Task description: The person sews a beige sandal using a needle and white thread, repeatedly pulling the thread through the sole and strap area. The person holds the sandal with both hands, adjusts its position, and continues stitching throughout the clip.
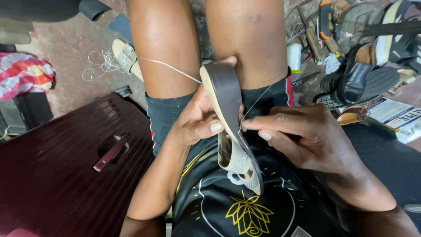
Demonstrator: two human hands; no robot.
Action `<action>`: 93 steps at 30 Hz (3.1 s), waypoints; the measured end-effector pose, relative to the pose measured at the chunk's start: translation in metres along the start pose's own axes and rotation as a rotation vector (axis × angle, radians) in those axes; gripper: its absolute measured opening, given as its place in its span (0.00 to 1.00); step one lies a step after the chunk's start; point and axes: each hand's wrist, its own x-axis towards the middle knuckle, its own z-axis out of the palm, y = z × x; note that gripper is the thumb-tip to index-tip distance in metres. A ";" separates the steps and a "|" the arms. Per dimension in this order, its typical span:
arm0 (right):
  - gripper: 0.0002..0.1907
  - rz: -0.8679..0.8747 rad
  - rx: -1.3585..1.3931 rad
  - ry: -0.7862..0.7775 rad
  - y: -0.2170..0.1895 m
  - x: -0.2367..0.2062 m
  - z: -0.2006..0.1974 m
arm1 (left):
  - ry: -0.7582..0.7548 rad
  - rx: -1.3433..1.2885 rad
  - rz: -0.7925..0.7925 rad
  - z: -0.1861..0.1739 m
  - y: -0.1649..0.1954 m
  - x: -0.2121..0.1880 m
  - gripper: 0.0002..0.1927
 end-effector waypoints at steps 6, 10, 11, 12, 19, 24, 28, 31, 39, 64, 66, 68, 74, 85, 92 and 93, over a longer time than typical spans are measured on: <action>0.17 -0.002 -0.034 -0.049 -0.005 0.010 0.001 | -0.094 -0.115 -0.022 -0.007 0.000 0.003 0.58; 0.19 0.010 -0.106 -0.044 -0.009 0.013 -0.002 | -0.078 -0.025 -0.028 -0.010 0.004 0.002 0.55; 0.19 0.029 -0.110 -0.056 -0.009 0.014 -0.003 | -0.077 0.005 -0.025 -0.010 0.005 0.002 0.54; 0.20 0.046 -0.117 -0.064 -0.009 0.015 -0.004 | -0.082 0.038 -0.014 -0.011 0.006 0.003 0.54; 0.22 -0.007 -0.280 -0.080 -0.010 0.018 -0.010 | -0.082 0.260 0.016 -0.013 0.012 0.008 0.49; 0.21 0.010 -0.328 -0.077 -0.011 0.019 -0.016 | -0.049 0.344 -0.024 -0.015 0.013 0.006 0.46; 0.19 0.000 -0.403 -0.072 -0.013 0.018 -0.020 | -0.043 0.289 -0.003 -0.011 0.011 0.005 0.43; 0.17 -0.098 -0.560 -0.073 -0.016 0.019 -0.023 | -0.005 0.261 -0.048 -0.004 0.014 0.004 0.44; 0.19 -0.038 -0.322 -0.223 0.011 0.032 -0.036 | 0.162 0.610 -0.098 0.024 0.026 0.004 0.38; 0.08 -0.386 0.141 -0.428 0.081 0.057 -0.029 | 0.007 0.753 -0.124 0.016 0.038 0.009 0.41; 0.07 -0.406 0.152 -0.435 0.083 0.060 -0.028 | 0.010 0.653 -0.161 0.017 0.042 0.011 0.43; 0.07 -0.427 0.173 -0.433 0.084 0.061 -0.027 | 0.007 0.643 -0.185 0.019 0.042 0.012 0.43; 0.05 -0.514 0.203 -0.391 0.085 0.070 -0.026 | -0.035 0.718 -0.156 0.011 0.039 0.013 0.43; 0.06 -0.524 0.218 -0.400 0.088 0.070 -0.033 | -0.238 0.448 -0.024 -0.002 0.024 0.022 0.41; 0.08 -0.503 0.154 -0.389 0.088 0.073 -0.046 | 0.076 0.998 -0.019 0.022 0.062 0.024 0.53; 0.09 -0.482 0.116 -0.389 0.087 0.074 -0.047 | 0.104 1.031 0.087 0.027 0.068 0.024 0.51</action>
